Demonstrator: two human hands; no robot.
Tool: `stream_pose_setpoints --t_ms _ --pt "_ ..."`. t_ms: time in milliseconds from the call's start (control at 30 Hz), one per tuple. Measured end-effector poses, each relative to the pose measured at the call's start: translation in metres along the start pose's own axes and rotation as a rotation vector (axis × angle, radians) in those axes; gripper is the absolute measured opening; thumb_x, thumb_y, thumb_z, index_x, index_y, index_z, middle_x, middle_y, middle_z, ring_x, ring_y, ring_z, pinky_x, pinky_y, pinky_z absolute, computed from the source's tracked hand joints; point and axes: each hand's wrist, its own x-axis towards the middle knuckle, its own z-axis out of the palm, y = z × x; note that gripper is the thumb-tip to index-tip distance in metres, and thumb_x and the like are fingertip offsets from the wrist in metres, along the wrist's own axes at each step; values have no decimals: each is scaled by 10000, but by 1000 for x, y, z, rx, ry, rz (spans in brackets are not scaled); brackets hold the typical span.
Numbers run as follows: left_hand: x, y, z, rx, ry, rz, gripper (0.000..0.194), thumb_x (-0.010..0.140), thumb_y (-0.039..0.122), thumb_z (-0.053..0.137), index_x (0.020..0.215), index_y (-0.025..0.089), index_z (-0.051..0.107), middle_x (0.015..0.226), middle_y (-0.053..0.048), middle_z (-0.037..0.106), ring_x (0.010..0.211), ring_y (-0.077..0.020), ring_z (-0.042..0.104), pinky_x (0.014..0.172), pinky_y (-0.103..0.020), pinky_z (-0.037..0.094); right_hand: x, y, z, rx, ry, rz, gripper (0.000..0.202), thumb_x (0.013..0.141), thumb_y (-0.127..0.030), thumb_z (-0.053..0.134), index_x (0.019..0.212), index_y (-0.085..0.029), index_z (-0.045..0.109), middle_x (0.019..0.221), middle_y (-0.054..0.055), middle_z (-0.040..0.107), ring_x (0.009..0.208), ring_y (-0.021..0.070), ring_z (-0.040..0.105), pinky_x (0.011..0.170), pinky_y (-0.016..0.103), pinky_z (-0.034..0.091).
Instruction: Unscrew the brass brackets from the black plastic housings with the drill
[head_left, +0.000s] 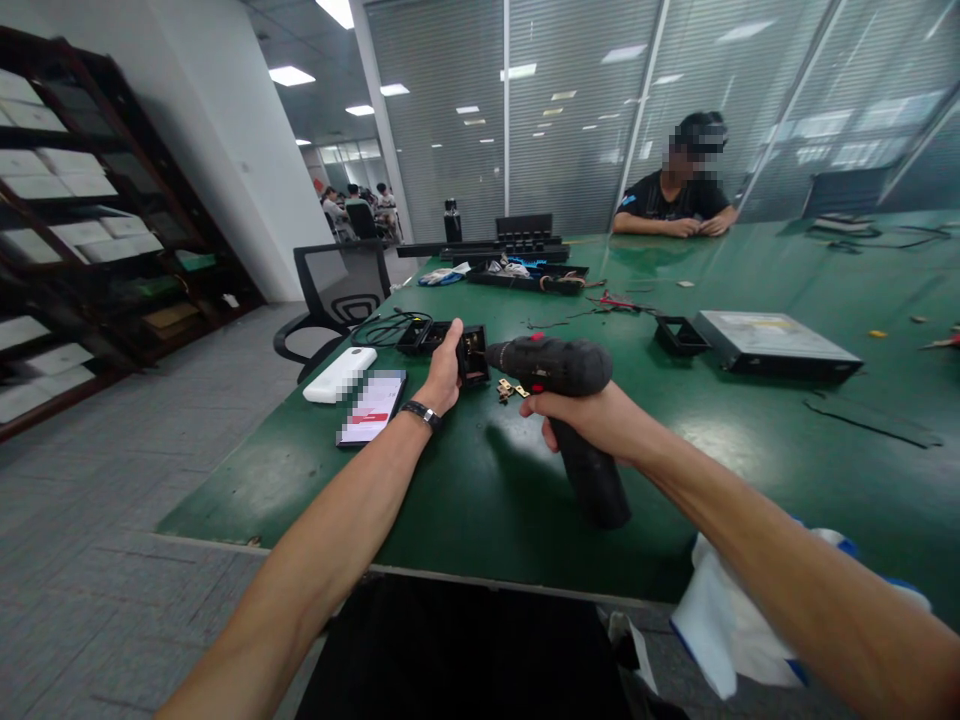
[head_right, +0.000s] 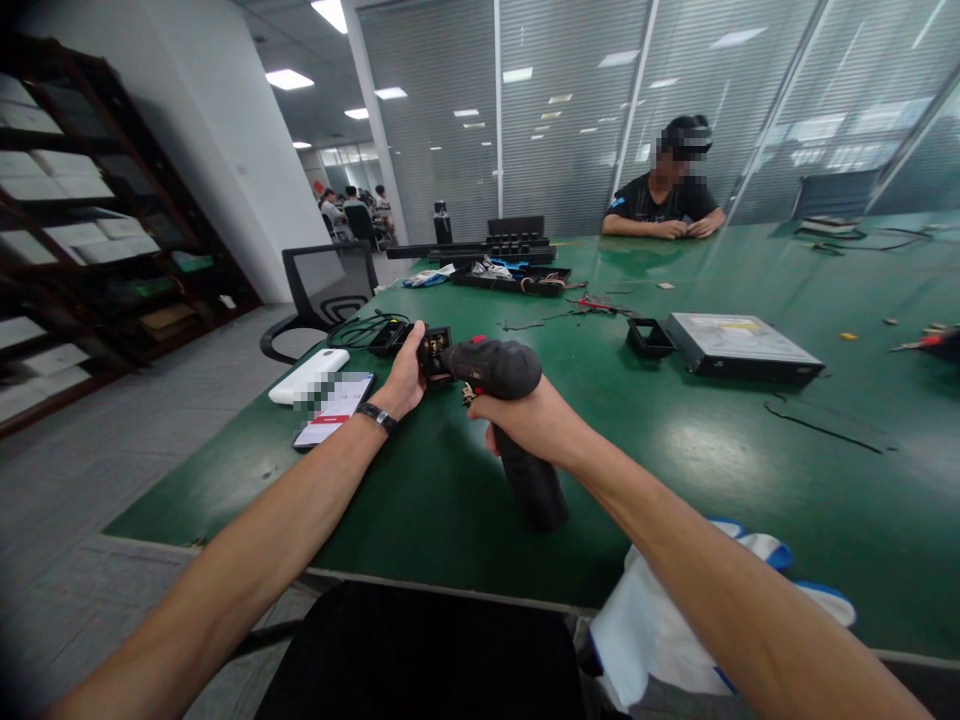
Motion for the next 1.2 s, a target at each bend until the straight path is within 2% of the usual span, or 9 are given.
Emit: stream_pose_setpoints --t_ms 100,200,500,667,800,967,1200 --pt "-2 1 0 -1 -11 14 501 1004 671 707 1071 181 791 1024 -141 859 988 -302 841 851 -418 706 1 -2 -1 92 29 92 67 718 -274 754 732 -220 717 492 23 673 425 163 581 413 254 440" --pt "-3 2 0 -11 -8 18 491 1024 654 686 1106 181 791 1018 -135 858 977 -290 837 845 -402 701 1 -4 -3 113 37 120 89 705 -281 758 757 -216 727 493 23 666 430 169 586 407 255 434" --pt "2 0 0 -3 -13 -1 589 979 717 740 1156 158 798 1021 -127 856 953 -258 832 853 -357 692 5 5 -2 -29 6 -1 64 718 -251 747 744 -202 716 493 17 671 429 157 584 441 260 450" --pt "2 0 1 -10 18 8 563 957 710 773 1110 168 797 1021 -130 855 965 -267 837 870 -372 695 5 4 -3 -27 15 3 74 720 -258 745 764 -211 707 490 6 669 421 163 587 425 260 443" --pt "1 0 1 -15 11 27 509 1002 668 737 1111 173 787 1044 -124 857 983 -254 840 881 -359 694 4 0 -3 -20 17 13 79 726 -227 724 804 -219 710 471 -4 660 416 170 590 427 260 450" --pt "1 -2 3 7 37 57 522 988 687 749 1036 168 783 1037 -128 850 991 -259 839 887 -356 693 3 -1 -3 -103 -1 -24 13 775 -199 724 765 -195 718 504 13 678 446 159 610 451 256 459" --pt "3 -4 4 71 58 87 548 958 731 763 1005 186 777 1033 -110 844 933 -242 831 858 -343 691 1 1 -3 -116 -20 -85 113 785 -184 734 690 -205 678 507 15 680 439 143 593 441 246 449"
